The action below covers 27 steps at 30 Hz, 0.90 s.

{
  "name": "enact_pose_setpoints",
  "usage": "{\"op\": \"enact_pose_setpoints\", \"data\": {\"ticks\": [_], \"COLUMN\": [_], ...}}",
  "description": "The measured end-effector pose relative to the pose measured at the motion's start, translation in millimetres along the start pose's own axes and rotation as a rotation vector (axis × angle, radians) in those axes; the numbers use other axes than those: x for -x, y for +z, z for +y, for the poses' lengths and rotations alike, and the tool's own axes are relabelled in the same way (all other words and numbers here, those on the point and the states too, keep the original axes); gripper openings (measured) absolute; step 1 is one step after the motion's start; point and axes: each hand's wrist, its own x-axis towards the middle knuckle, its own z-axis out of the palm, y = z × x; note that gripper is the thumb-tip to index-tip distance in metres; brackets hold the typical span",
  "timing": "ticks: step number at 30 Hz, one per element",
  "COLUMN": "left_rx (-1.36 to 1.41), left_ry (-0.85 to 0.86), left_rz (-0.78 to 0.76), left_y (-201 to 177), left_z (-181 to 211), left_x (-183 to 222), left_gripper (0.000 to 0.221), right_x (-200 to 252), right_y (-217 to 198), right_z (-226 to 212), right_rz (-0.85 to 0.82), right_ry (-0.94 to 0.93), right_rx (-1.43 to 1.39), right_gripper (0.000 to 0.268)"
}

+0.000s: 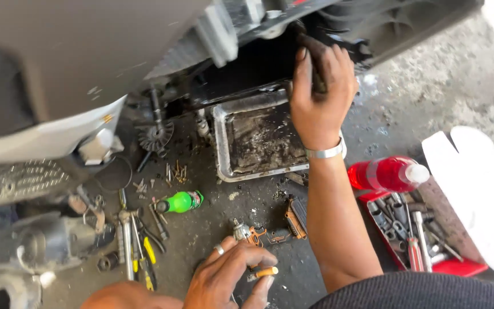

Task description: Scrubbing the interior of a motorcycle engine casing with a brush to remove oil and dirt.

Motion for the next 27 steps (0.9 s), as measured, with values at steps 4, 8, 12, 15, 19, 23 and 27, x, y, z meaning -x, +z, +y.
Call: {"op": "enact_pose_setpoints", "data": {"ticks": [4,8,12,15,19,23,27], "left_rx": [-0.076,-0.103,-0.112,-0.047,-0.110,-0.079,-0.096], "left_ry": [-0.111,-0.075,-0.232,-0.338,-0.128,-0.176,-0.290], "left_rz": [0.122,0.150,0.107,-0.035,0.018,0.009,-0.044], "left_y": [12.4,19.6,21.3,20.7,29.8,30.7,27.1], "left_z": [3.7,13.7,9.5,6.7,9.3,7.9,4.7], "left_x": [-4.5,-11.3,-9.8,-8.8,-22.4,-18.9,-14.5], "left_gripper": [0.022,0.018,0.017,0.012,0.014,0.009,0.009], "right_x": [1.9,5.4,0.3,2.9,-3.0,0.5,-4.8], "right_y": [-1.6,9.5,4.9,3.4,-13.1,-5.1,-16.1], "right_z": [10.5,-9.6,4.4,8.3,12.2,12.4,3.5], "right_rz": [0.216,0.096,0.262,0.069,0.012,0.007,0.117], "right_ry": [0.080,0.089,0.074,0.019,0.068,0.012,0.017], "right_rx": [-0.082,-0.131,-0.196,-0.094,-0.127,-0.079,-0.125], "right_gripper": [0.015,0.014,0.016,0.015,0.018,0.017,0.018]}}
